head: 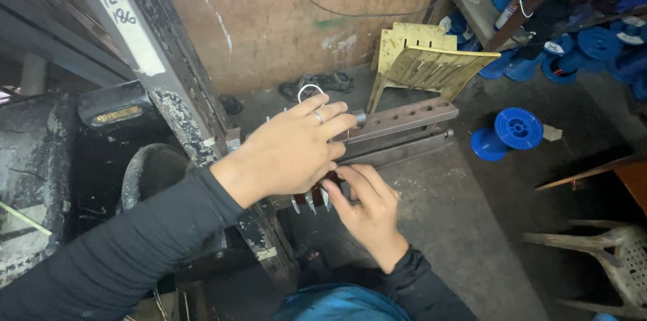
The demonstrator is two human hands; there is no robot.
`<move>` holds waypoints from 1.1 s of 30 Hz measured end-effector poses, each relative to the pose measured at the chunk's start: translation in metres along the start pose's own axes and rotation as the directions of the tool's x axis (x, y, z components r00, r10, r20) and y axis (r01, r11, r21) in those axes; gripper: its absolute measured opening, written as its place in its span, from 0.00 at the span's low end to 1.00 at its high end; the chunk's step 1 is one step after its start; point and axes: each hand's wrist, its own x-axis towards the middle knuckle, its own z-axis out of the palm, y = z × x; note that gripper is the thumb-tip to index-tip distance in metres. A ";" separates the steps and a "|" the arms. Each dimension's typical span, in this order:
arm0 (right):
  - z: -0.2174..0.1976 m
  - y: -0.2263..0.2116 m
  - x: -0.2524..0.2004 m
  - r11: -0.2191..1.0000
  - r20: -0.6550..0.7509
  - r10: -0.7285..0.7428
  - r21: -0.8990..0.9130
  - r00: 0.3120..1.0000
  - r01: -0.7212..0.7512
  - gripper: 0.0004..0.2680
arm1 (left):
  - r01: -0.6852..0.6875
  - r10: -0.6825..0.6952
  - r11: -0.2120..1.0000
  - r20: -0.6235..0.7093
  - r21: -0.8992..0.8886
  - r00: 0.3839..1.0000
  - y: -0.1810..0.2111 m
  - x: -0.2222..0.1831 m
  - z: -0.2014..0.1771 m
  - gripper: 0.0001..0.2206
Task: Securing copper wire coils with ties on a winding machine and removing them
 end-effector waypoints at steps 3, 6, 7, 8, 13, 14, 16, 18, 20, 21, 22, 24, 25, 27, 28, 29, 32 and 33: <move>0.007 -0.005 0.000 0.996 -0.055 0.057 0.069 0.997 -0.053 0.05 | -0.044 0.045 0.999 0.032 -0.025 0.998 -0.008 -0.004 -0.002 0.18; 0.008 -0.007 0.001 0.993 -0.062 0.072 0.098 0.995 -0.066 0.04 | -0.064 0.065 0.998 0.062 -0.008 0.996 -0.008 -0.005 -0.005 0.19; 0.008 -0.007 0.001 0.994 -0.059 0.059 0.091 0.996 -0.054 0.05 | -0.065 0.064 0.998 0.066 0.011 0.996 -0.007 -0.004 -0.006 0.16; 0.010 -0.006 0.000 0.994 -0.056 0.060 0.094 0.997 -0.055 0.05 | -0.062 0.062 0.998 0.068 0.010 0.996 -0.004 -0.003 -0.008 0.16; 0.014 -0.004 0.000 0.971 -0.051 0.209 0.127 0.977 -0.201 0.05 | -0.009 0.011 0.998 -0.022 0.059 1.000 0.004 0.001 -0.012 0.07; 0.014 -0.005 0.001 0.971 -0.052 0.211 0.129 0.976 -0.203 0.05 | -0.011 0.012 0.998 -0.019 0.058 1.000 0.004 0.001 -0.013 0.07; 0.013 -0.006 0.003 0.950 -0.033 0.262 0.182 0.964 -0.252 0.04 | 0.028 -0.029 0.999 0.022 0.034 0.999 0.004 0.003 -0.015 0.05; 0.014 -0.007 0.003 0.951 -0.049 0.263 0.181 0.964 -0.251 0.04 | 0.031 -0.035 0.998 0.059 0.060 0.998 0.008 0.003 -0.018 0.06; 0.015 -0.006 0.003 0.952 -0.064 0.263 0.181 0.963 -0.248 0.04 | 0.034 -0.043 0.996 0.095 0.087 0.995 0.009 0.003 -0.018 0.07; 0.015 -0.005 0.003 0.942 -0.073 0.289 0.199 0.955 -0.270 0.03 | 0.023 -0.030 0.996 0.077 0.089 0.997 0.008 0.003 -0.016 0.05; 0.016 -0.005 0.003 0.932 -0.081 0.314 0.218 0.946 -0.291 0.02 | 0.013 -0.019 0.996 0.059 0.090 0.998 0.007 0.002 -0.014 0.07; 0.016 -0.005 0.002 0.925 -0.080 0.329 0.227 0.941 -0.304 0.02 | -0.010 0.007 0.998 0.048 0.067 0.999 -0.002 0.001 -0.012 0.06; 0.017 -0.005 0.002 0.920 -0.079 0.341 0.235 0.937 -0.315 0.01 | -0.032 0.031 0.998 0.035 0.045 0.999 -0.006 0.001 -0.012 0.05; 0.021 -0.002 -0.003 0.889 -0.087 0.407 0.265 0.909 -0.372 0.01 | -0.027 0.028 0.998 0.016 -0.059 0.999 -0.013 0.000 -0.002 0.06; 0.023 -0.001 -0.006 0.855 -0.090 0.470 0.295 0.878 -0.428 0.01 | -0.021 0.021 0.986 -0.004 -0.163 1.000 -0.017 -0.001 0.003 0.08; 0.025 -0.001 -0.008 0.854 -0.089 0.471 0.295 0.878 -0.429 0.01 | -0.021 0.021 0.986 -0.003 -0.164 1.000 -0.018 -0.003 0.005 0.08; 0.027 -0.001 -0.013 0.813 -0.077 0.493 0.394 0.866 -0.428 0.02 | -0.023 0.007 0.952 -0.055 -0.305 0.998 -0.019 -0.004 0.010 0.05; 0.026 0.000 -0.015 0.785 -0.047 0.496 0.452 0.867 -0.424 0.00 | -0.032 0.011 0.951 -0.069 -0.308 0.998 -0.019 -0.004 0.012 0.07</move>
